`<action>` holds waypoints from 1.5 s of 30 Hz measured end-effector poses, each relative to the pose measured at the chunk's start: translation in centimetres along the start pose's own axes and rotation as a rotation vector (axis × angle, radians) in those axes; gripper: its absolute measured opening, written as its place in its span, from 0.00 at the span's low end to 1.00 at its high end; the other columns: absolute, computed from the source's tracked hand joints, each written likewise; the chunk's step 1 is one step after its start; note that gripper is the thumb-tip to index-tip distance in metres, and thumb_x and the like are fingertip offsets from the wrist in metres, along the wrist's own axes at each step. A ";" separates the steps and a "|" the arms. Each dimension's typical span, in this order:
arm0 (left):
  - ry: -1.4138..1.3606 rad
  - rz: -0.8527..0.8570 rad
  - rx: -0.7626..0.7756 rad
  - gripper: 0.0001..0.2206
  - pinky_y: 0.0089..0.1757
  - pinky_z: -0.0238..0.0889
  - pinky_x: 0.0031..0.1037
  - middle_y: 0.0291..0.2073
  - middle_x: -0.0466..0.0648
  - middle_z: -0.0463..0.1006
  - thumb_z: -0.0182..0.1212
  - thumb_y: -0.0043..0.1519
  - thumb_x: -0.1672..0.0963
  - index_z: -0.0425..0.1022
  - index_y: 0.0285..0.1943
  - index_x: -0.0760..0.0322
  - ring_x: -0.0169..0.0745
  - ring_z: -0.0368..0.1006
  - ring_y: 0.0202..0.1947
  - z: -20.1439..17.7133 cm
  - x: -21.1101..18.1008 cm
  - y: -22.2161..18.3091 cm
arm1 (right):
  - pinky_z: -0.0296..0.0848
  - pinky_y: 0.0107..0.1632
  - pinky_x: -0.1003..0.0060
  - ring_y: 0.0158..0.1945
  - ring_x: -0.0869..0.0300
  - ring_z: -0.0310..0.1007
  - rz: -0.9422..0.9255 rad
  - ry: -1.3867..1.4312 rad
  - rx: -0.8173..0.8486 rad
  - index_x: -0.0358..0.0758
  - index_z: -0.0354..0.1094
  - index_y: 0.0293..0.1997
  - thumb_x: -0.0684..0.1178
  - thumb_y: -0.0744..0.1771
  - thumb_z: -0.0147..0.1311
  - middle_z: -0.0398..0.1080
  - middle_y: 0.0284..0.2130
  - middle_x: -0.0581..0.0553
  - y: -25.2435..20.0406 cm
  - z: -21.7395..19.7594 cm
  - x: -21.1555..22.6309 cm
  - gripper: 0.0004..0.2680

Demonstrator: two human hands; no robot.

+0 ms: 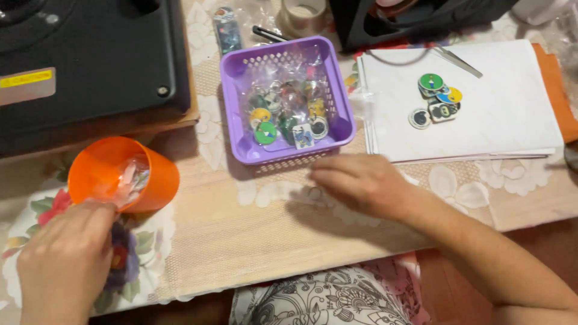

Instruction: Assembling keychains by attaching metal rings to charms and then placing each finished keychain into a small plastic bag.

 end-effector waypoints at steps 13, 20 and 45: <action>-0.924 0.660 -0.365 0.06 0.45 0.69 0.40 0.40 0.57 0.77 0.56 0.66 0.59 0.73 0.39 0.72 0.56 0.74 0.44 -10.2 -17.6 7.9 | 0.63 0.57 0.51 0.56 0.49 0.62 0.902 -0.143 0.278 0.46 0.73 0.55 0.59 0.66 0.58 0.72 0.51 0.44 -6.4 -5.1 -12.2 0.15; -1.046 0.495 -0.249 0.08 0.44 0.70 0.37 0.36 0.52 0.77 0.55 0.67 0.55 0.76 0.43 0.64 0.52 0.77 0.43 -5.5 -22.9 10.3 | 0.72 0.43 0.53 0.39 0.47 0.72 0.757 -0.179 0.051 0.41 0.76 0.43 0.50 0.65 0.65 0.73 0.33 0.42 -4.4 -5.8 -11.8 0.08; -1.584 0.221 -0.036 0.05 0.40 0.71 0.27 0.35 0.51 0.79 0.60 0.61 0.63 0.77 0.44 0.70 0.41 0.75 0.37 -5.2 -22.4 13.1 | 0.66 0.38 0.49 0.40 0.45 0.72 1.158 -0.480 0.024 0.48 0.78 0.41 0.55 0.65 0.66 0.75 0.37 0.46 -13.6 -12.4 -22.8 0.07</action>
Point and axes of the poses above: each hand's wrist, its own y-axis towards the middle knuckle, its own z-axis out of the palm, x = y × z, the point moved 7 cm from there along y, towards the middle knuckle
